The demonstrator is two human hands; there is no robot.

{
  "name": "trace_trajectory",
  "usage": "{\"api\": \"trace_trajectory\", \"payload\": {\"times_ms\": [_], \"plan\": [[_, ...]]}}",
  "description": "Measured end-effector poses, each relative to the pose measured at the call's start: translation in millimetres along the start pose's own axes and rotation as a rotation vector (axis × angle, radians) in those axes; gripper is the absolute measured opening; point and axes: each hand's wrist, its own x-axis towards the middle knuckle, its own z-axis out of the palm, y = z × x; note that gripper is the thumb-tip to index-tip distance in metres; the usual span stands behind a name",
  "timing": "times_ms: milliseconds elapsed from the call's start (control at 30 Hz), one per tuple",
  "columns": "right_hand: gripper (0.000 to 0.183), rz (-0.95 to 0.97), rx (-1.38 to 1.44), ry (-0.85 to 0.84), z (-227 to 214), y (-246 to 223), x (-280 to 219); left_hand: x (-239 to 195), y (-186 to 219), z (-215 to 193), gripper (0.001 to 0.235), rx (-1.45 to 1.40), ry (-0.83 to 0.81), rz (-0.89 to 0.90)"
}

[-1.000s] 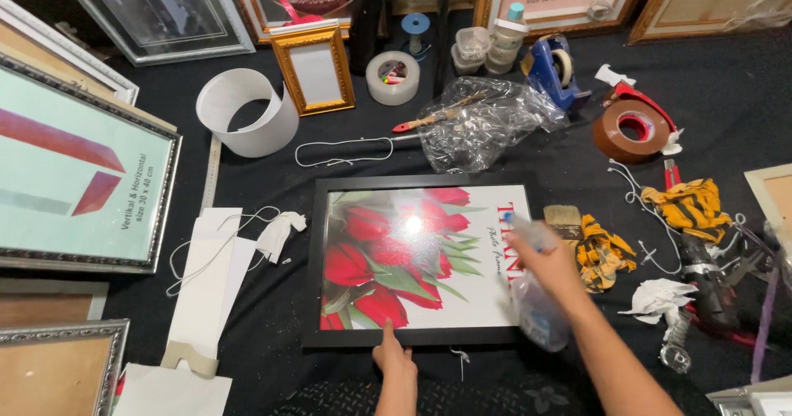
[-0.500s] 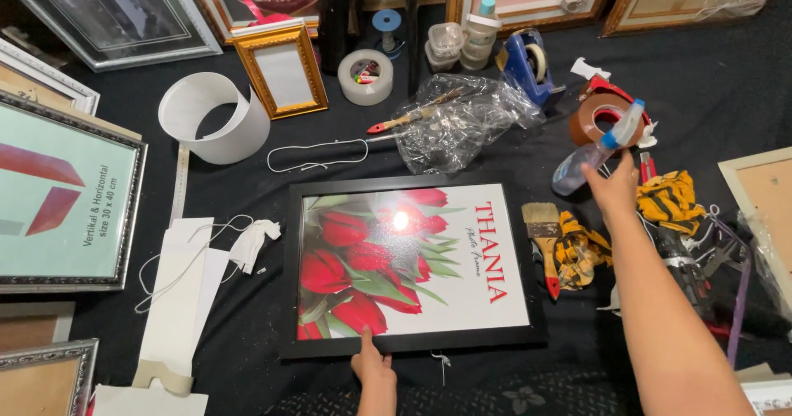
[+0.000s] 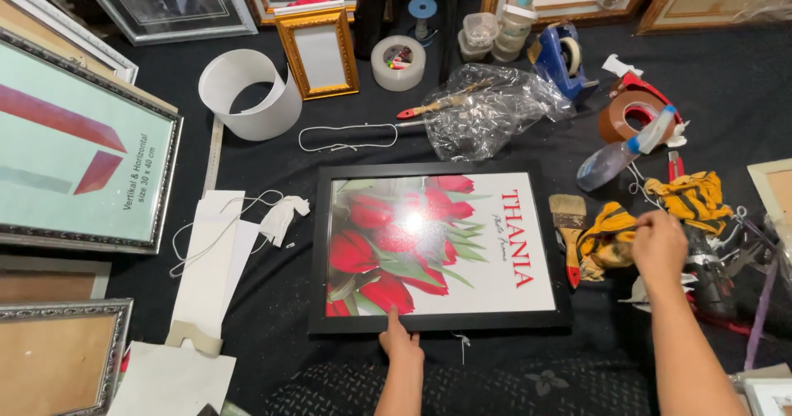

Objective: The person cleans the glass of a picture frame using a spray and a yellow cloth, then turns the frame over and secures a wooden backing board into the frame by hand and with a wire.

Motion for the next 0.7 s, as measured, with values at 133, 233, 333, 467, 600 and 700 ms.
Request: {"api": "trace_trajectory", "payload": {"times_ms": [133, 233, 333, 467, 600, 700], "plan": [[0.074, 0.101, -0.27, -0.484, 49.8, -23.5, -1.1, -2.2, -0.5, -3.5, 0.058, 0.035, 0.013, -0.001], [0.084, 0.033, -0.113, -0.371, 79.1, 5.1, -10.9, -6.9, 2.4, -1.8, 0.056, 0.002, -0.01, 0.001], [0.057, 0.088, -0.069, -0.13, 81.6, 41.4, -9.3, -4.1, 1.6, -3.3, 0.063, 0.023, -0.001, -0.012], [0.038, -0.009, 0.046, 0.106, -19.4, -55.2, -20.6, 4.1, -3.9, 2.0, 0.055, 0.007, 0.035, -0.009], [0.036, 0.058, 0.392, -0.436, 8.7, -143.4, -36.9, 2.1, -3.6, 2.0, 0.059, -0.005, 0.035, -0.011], [0.047, 0.01, 0.293, -0.353, 115.7, -149.6, -38.2, 11.9, -9.1, -1.6, 0.057, -0.012, 0.011, -0.009]]}}
